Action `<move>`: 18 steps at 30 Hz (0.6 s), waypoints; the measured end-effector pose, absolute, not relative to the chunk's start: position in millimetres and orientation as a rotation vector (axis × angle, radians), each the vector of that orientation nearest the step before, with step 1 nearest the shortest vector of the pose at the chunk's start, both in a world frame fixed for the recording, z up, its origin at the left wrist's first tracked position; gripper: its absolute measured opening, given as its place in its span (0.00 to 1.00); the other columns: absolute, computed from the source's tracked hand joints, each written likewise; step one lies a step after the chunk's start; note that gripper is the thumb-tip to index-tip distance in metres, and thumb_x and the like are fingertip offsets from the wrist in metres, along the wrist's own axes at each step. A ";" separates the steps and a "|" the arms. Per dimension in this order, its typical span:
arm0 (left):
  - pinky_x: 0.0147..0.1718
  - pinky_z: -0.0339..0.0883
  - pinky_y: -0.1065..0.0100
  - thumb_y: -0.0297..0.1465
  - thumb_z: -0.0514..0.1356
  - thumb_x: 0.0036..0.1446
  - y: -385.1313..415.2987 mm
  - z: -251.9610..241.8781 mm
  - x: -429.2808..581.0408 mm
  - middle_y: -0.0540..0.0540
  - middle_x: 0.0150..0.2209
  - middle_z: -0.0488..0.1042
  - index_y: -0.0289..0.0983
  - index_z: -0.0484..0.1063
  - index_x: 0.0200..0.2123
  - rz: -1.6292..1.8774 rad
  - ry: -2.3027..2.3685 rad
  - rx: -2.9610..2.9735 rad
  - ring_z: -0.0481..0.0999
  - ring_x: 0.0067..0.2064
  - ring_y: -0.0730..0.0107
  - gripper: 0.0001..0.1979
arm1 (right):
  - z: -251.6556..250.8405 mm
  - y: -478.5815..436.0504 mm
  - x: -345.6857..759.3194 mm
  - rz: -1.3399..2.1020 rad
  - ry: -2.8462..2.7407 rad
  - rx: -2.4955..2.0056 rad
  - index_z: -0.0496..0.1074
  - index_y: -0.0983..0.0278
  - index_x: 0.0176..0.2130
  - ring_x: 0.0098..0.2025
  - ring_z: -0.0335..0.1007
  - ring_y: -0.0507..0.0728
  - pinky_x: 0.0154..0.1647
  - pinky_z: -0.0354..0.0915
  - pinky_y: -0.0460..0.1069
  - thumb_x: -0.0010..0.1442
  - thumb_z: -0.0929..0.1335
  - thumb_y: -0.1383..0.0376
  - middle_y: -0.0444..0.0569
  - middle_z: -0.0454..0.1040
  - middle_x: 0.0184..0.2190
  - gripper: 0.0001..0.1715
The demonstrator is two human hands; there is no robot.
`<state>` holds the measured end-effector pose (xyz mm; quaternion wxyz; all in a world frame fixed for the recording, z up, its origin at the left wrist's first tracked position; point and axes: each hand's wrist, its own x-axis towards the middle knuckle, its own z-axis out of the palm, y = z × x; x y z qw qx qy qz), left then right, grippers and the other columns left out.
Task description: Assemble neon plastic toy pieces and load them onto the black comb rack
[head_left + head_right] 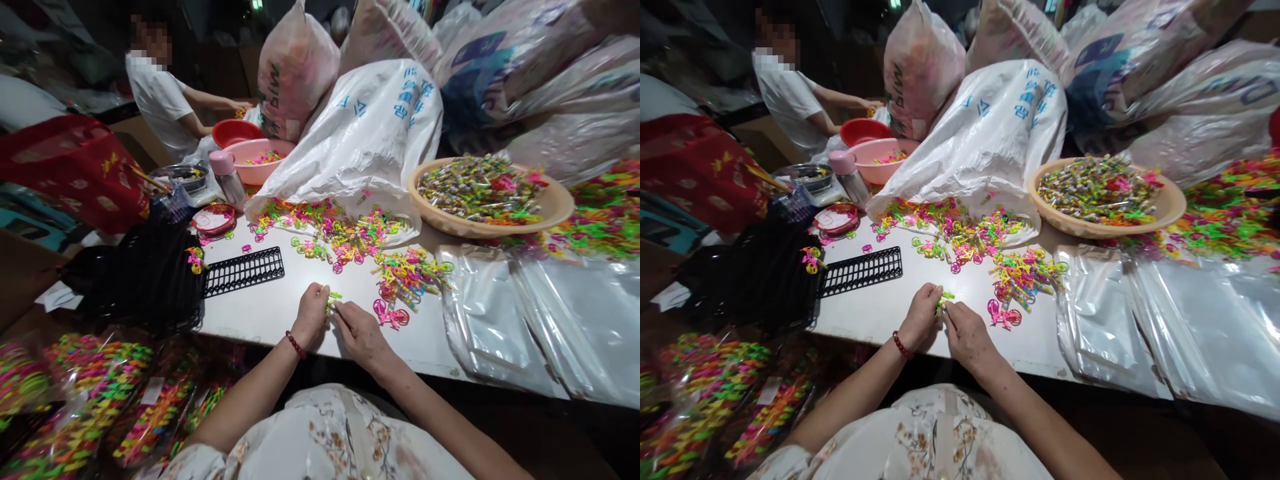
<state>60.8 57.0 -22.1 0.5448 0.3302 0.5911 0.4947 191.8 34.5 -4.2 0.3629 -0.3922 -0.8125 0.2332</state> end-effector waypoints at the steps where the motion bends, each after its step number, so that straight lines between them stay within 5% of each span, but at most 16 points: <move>1: 0.20 0.52 0.75 0.47 0.61 0.56 57.5 -23.8 62.7 0.56 0.20 0.60 0.38 0.61 0.27 1.170 1.395 0.814 0.58 0.20 0.78 0.20 | -4.7 34.4 194.4 0.604 -2.087 -1.010 0.72 0.64 0.41 0.32 0.70 0.56 0.34 0.68 0.49 0.68 0.60 0.68 0.49 0.71 0.30 0.12; 7: 0.29 0.62 0.69 0.40 0.48 0.66 93.5 -9.4 48.2 0.49 0.28 0.69 0.39 0.66 0.34 1.112 1.534 1.251 0.67 0.28 0.71 0.14 | 11.1 55.8 248.7 0.317 -2.030 -1.133 0.72 0.62 0.48 0.41 0.73 0.58 0.44 0.69 0.53 0.67 0.62 0.66 0.52 0.77 0.39 0.12; 9: 0.39 0.65 0.66 0.30 0.50 0.63 116.0 -1.9 31.4 0.45 0.35 0.71 0.39 0.67 0.38 1.106 1.738 1.472 0.71 0.38 0.66 0.07 | 22.3 71.1 269.3 -0.018 -1.985 -1.287 0.74 0.63 0.46 0.46 0.70 0.63 0.50 0.66 0.59 0.66 0.64 0.64 0.57 0.76 0.43 0.12; 12: 0.55 0.58 0.59 0.21 0.57 0.53 145.3 1.4 8.9 0.41 0.45 0.69 0.38 0.70 0.38 1.099 1.851 1.659 0.65 0.52 0.58 0.10 | 35.8 95.6 273.9 -0.331 -1.971 -1.444 0.74 0.66 0.47 0.51 0.65 0.68 0.53 0.61 0.63 0.64 0.65 0.63 0.62 0.73 0.49 0.14; 18: 0.56 0.57 0.56 0.20 0.58 0.53 156.1 -12.7 1.3 0.42 0.40 0.65 0.38 0.66 0.27 1.143 1.840 1.623 0.66 0.49 0.58 0.07 | 26.7 142.0 187.3 -0.089 -2.494 -1.475 0.73 0.67 0.44 0.43 0.67 0.62 0.47 0.60 0.53 0.69 0.59 0.66 0.57 0.76 0.40 0.16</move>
